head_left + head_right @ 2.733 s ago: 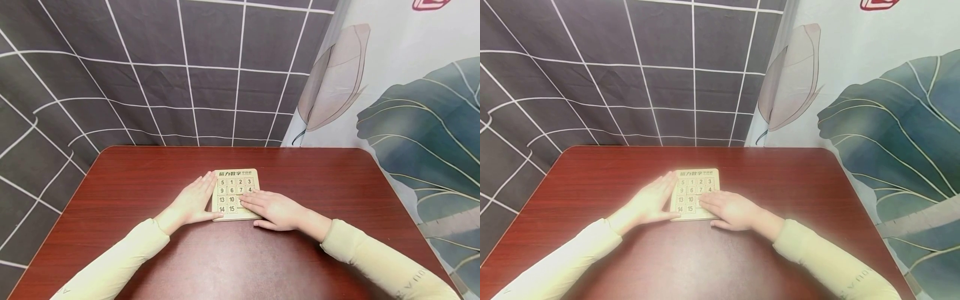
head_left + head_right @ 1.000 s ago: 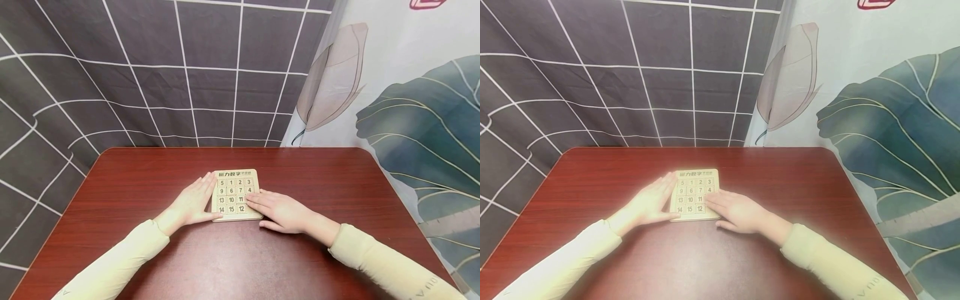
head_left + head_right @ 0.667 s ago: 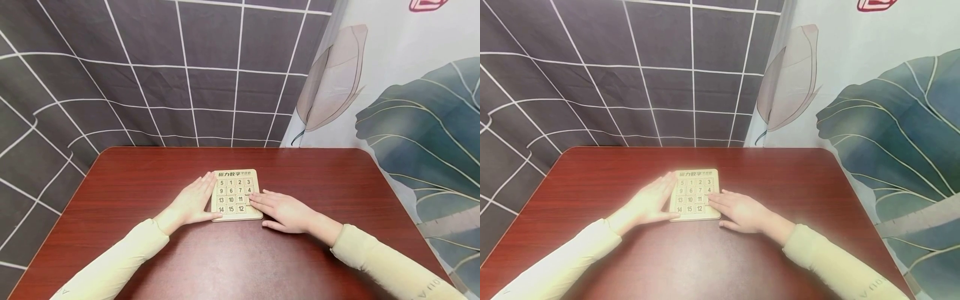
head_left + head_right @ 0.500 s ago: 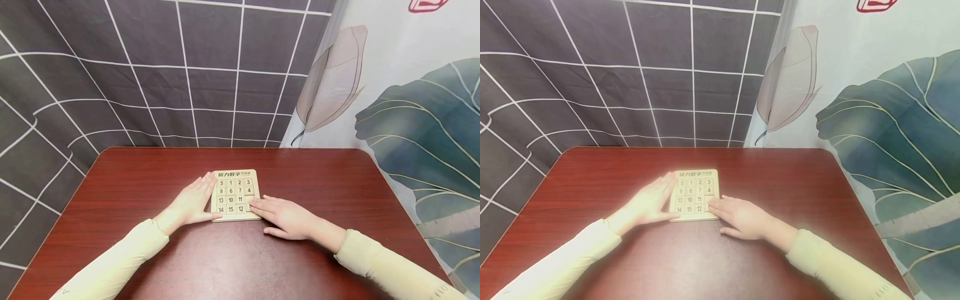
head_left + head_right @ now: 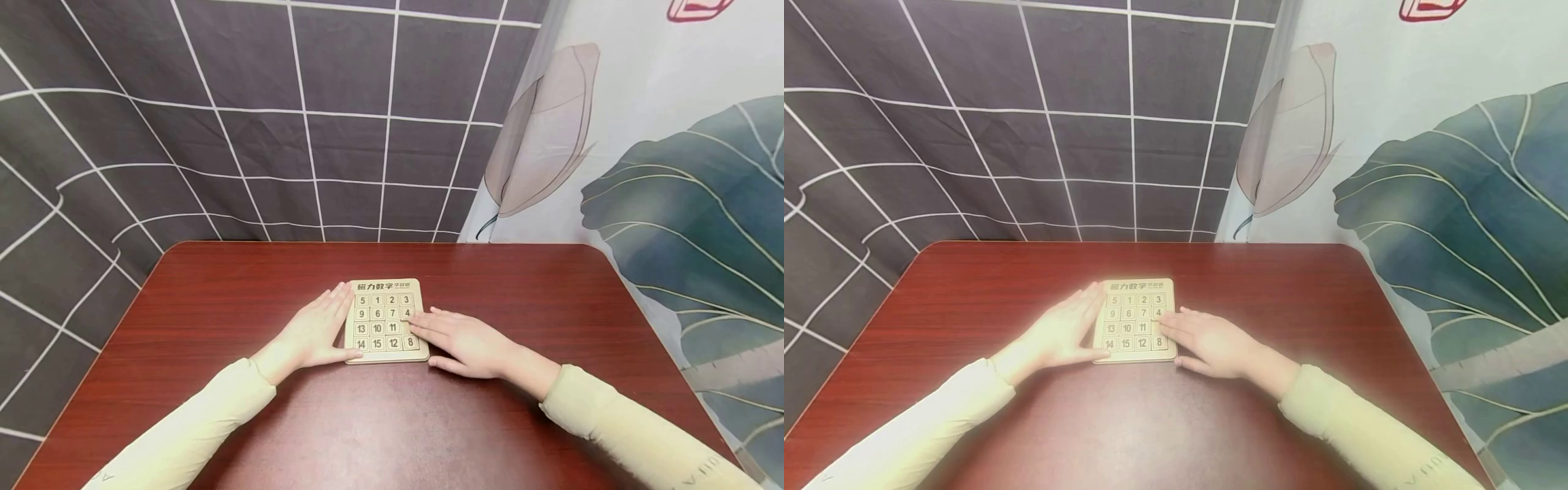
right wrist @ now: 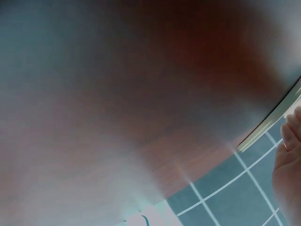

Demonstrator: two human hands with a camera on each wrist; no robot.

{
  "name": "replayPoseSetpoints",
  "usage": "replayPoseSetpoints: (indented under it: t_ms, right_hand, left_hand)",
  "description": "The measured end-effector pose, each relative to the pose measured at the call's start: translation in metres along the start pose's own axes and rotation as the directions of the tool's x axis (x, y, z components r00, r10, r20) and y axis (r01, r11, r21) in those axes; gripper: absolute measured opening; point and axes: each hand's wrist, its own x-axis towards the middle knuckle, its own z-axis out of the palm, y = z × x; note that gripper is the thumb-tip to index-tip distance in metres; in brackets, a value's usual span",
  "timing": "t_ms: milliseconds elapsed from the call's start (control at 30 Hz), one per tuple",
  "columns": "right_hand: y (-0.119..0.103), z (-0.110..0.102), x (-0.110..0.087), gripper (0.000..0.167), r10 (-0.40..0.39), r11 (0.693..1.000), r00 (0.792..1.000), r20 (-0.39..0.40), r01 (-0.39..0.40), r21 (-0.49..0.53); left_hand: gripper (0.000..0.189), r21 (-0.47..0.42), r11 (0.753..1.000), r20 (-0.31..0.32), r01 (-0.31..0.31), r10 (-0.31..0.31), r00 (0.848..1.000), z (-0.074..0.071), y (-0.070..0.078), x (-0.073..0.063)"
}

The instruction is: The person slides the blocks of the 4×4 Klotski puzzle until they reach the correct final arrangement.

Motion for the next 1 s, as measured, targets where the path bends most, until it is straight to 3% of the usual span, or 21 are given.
replayPoseSetpoints:
  t_ms: [167, 400, 767, 1000]
  right_hand:
    - [0.012, 0.000, 0.009, 0.061, 0.066, 0.998, 0.997, 0.032, -0.066, -0.005]
    - [0.017, 0.001, 0.011, 0.061, 0.088, 0.996, 0.994, 0.068, -0.087, -0.015]
    - [0.002, 0.005, -0.003, 0.061, -0.007, 1.000, 1.000, 0.022, 0.008, -0.021]
    - [0.002, 0.002, -0.003, 0.062, -0.005, 1.000, 1.000, 0.015, 0.005, 0.000]
  left_hand:
    - [0.113, -0.011, 1.000, 0.009, 0.004, -0.004, 1.000, 0.000, 0.000, 0.000]
    - [0.114, -0.007, 1.000, 0.018, 0.008, -0.008, 1.000, 0.001, -0.001, 0.001]
    - [0.114, -0.006, 1.000, 0.008, 0.003, -0.003, 1.000, 0.003, -0.001, 0.000]
    - [0.114, -0.009, 1.000, 0.022, 0.009, -0.009, 1.000, 0.002, 0.000, 0.000]
